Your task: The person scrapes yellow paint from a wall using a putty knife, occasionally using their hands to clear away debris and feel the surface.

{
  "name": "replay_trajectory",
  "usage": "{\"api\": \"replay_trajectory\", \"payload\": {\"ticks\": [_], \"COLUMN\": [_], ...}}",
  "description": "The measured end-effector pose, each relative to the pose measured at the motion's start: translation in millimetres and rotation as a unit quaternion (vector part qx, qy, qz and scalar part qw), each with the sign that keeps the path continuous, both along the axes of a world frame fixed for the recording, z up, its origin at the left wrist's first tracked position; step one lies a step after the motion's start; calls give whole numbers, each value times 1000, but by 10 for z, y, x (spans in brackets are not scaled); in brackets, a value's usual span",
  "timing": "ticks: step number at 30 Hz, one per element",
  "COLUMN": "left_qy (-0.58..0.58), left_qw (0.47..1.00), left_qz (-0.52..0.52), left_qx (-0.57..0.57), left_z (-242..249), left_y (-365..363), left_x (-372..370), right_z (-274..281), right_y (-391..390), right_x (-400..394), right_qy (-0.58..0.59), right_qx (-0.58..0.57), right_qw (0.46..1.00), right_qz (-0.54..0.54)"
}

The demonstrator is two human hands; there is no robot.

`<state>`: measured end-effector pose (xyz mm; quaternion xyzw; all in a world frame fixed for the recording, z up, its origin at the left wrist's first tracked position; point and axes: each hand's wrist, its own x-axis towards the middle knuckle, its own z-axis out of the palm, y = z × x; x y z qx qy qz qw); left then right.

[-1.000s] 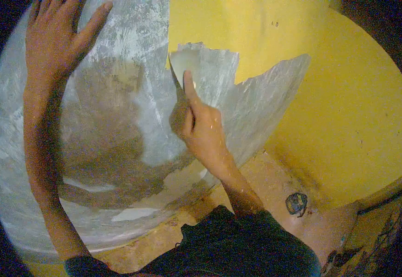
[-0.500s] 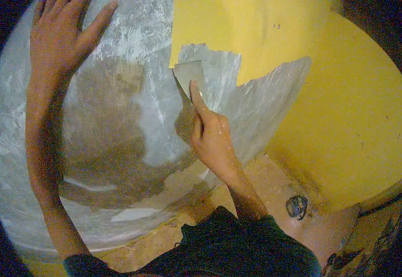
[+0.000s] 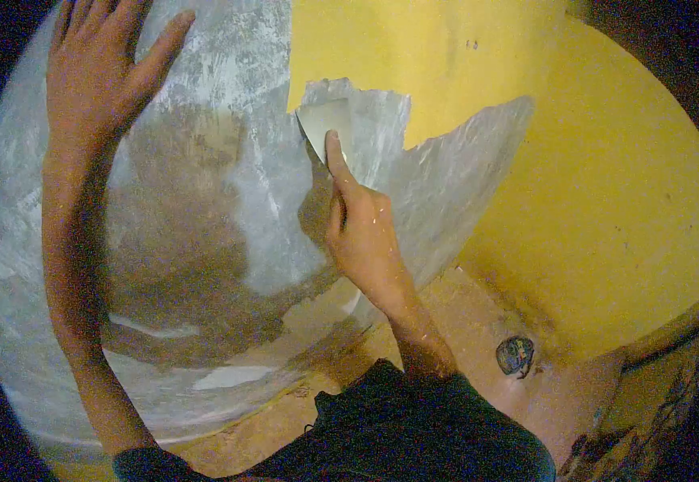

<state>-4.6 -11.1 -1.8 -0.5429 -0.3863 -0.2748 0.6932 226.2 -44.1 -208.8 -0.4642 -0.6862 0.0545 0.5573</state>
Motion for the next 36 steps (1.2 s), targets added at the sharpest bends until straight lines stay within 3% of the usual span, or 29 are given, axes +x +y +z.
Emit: {"api": "replay_trajectory", "payload": {"ticks": [4,6,9,13,15,18,21,24,27,30,33,36], "left_qy": [1,2,-29,-24,-9,-23,-13,-7,-9,-35,-35,-15], "left_qw": [1000,1000,999,999,999,999,999,1000,1000,998,997,999], "left_qz": [-7,-20,29,25,33,25,-12,15,25,44,55,25], "left_qx": [-2,-1,-24,-23,-12,-20,-40,-9,-14,-29,-35,-17], "left_z": [17,2,16,28,15,36,34,3,22,2,-5,21], "left_y": [1,-9,-53,-23,-8,-57,-73,-40,-62,-69,-58,-49], "left_x": [-6,-1,28,-9,-8,11,-28,1,14,35,23,6], "right_z": [-151,-140,98,-154,32,211,-55,210,50,-59,260,17], "right_y": [-110,-69,-56,-46,65,62,-21,9,-49,-115,26,-123], "right_x": [-32,-8,27,-3,9,8,1,34,20,-12,-12,-28], "right_qy": [-35,-8,-24,-13,4,-16,-42,-10,-35,2,5,-16], "right_qx": [-59,-11,-33,-12,17,-4,21,-3,-46,-36,-8,-39], "right_qw": [997,1000,999,1000,999,999,999,1000,998,999,1000,999], "right_qz": [-20,-14,-17,4,-37,-42,-17,-27,-34,-1,-25,-4]}}
